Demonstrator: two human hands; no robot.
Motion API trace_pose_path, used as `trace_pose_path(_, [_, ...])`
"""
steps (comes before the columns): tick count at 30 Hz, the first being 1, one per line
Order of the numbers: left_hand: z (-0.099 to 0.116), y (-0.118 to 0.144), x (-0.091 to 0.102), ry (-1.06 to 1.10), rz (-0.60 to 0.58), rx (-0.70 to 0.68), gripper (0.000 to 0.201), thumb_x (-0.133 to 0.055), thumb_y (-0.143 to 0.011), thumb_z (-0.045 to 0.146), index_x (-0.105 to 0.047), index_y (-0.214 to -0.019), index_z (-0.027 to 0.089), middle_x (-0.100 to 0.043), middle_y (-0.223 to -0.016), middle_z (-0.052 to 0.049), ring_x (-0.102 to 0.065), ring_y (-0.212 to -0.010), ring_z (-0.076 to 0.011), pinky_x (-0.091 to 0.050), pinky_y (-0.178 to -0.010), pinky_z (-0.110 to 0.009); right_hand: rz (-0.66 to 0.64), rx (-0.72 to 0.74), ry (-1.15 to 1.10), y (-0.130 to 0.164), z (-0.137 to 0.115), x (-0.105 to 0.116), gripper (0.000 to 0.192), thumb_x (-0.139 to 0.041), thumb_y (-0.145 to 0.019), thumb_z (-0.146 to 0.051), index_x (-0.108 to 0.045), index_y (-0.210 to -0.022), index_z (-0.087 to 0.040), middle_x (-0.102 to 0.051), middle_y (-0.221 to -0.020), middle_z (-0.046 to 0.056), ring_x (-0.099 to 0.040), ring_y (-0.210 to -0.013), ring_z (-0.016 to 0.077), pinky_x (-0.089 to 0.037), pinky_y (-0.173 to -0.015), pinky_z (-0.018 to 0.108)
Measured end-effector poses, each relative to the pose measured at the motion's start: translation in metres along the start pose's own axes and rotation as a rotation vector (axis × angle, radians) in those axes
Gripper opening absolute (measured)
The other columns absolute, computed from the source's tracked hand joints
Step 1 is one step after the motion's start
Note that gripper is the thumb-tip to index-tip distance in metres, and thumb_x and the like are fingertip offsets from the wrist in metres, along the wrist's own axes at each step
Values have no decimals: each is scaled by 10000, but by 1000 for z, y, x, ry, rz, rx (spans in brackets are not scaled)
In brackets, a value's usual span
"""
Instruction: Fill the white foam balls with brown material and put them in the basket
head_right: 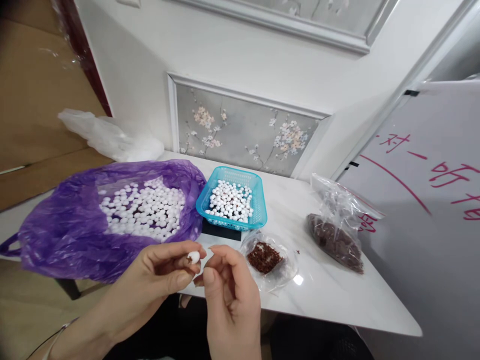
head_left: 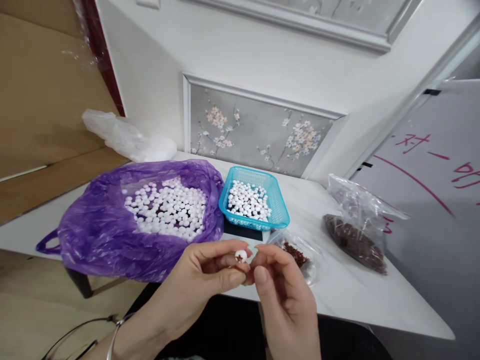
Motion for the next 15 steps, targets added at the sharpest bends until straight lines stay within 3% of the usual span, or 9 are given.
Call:
trace_pose_path(4, [-1,3,1,-3,25,26,282,-856,-681,172,-800,-952,225,-774,-760,9,-673,-701,-91,-544,-793,-207,2,14,44,1,2,6,139,-560,-953,-315,-628,-1061,-258,-605,-795,-20,-629,-712,124,-565,-687,256])
trace_pose_path(8, [9,-6,18,-97,181,-24,223,-857,-681,270,-803,-889,215,-785,-826,-15,-697,-750,-125,-554,-749,-208,54,58,133,1,-1,25,168,-557,-952,-326,-617,-1088,-245,-624,-810,-11,-632,-693,128,-540,-693,270])
trace_pose_path(11, [40,-36,27,-387,255,-213,282,-810,-735,300,-778,-996,197,-792,-970,-59,-716,-888,-187,-559,-833,-271,193,101,329,-5,-7,62,195,-588,-931,-344,-621,-1076,-219,-641,-770,-7,-629,-726,145,-516,-772,293])
trace_pose_path(13, [63,-66,20,-693,218,-334,425,-715,-821,332,-696,-1204,150,-725,-1208,-130,-679,-1072,-253,-518,-961,-355,259,110,465,-11,-6,87,221,-585,-924,-375,-625,-1065,-209,-646,-715,-9,-633,-697,158,-524,-727,291])
trace_pose_path(15, [75,-95,13,-901,136,-344,573,-678,-834,316,-567,-1363,125,-636,-1341,-171,-647,-1150,-289,-505,-986,-398,253,94,667,-18,3,102,257,-566,-914,-408,-647,-1049,-205,-697,-767,23,-664,-698,183,-536,-688,302])
Point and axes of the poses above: each hand's wrist, its own y-axis away from the middle knuckle, its own x-axis out of the back of the hand, z = x × y, the point moved 9 cm from there along -y, towards the middle knuckle
